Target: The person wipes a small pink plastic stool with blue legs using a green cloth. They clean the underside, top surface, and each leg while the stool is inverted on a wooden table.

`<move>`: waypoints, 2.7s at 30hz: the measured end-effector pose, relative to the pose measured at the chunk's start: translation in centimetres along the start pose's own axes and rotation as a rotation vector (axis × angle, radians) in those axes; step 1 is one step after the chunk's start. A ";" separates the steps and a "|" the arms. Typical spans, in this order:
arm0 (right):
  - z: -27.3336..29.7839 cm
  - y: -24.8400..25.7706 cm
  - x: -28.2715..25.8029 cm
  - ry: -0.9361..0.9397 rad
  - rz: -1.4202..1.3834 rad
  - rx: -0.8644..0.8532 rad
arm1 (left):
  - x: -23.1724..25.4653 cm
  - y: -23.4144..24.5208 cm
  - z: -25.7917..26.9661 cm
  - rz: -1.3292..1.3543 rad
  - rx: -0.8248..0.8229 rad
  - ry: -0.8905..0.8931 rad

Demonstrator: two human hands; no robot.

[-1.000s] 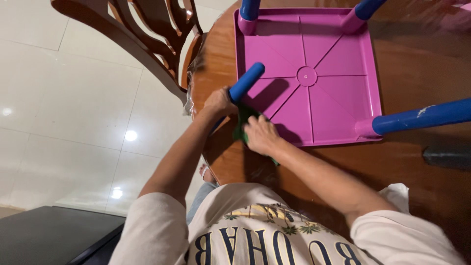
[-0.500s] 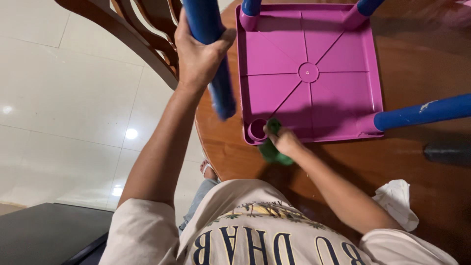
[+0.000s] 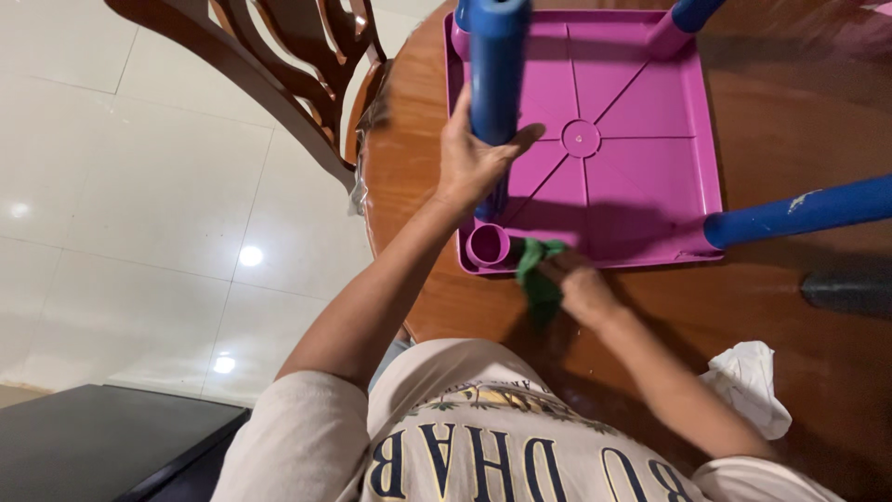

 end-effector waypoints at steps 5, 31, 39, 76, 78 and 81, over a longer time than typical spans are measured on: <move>-0.3 2.4 1.2 -0.221 -0.103 0.140 | 1.1 -2.1 -0.1 -0.125 -0.065 -0.140; -7.8 0.0 -2.3 -0.298 -0.528 0.337 | 1.0 -0.6 -1.1 -0.014 -0.040 -0.059; -7.6 12.7 -7.4 -0.120 0.114 0.441 | 3.6 1.8 0.4 0.363 0.264 0.058; -3.2 10.1 -1.3 -0.111 -1.319 0.588 | -1.4 5.3 2.5 0.953 0.342 0.482; -3.5 9.9 -1.2 -0.118 -1.122 0.620 | -0.8 4.6 2.3 0.974 0.319 0.443; -3.7 7.6 0.2 -0.222 -1.352 0.653 | 0.0 4.5 1.7 1.037 0.241 0.391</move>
Point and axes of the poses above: each hand's wrist, its own z-axis away from the middle knuckle, its own y-axis out of the back of the hand, x = y × z, the point moved 7 cm from there along -z, towards the middle knuckle, and after that the axes turned 3 degrees about y, right-handed, at the moved point
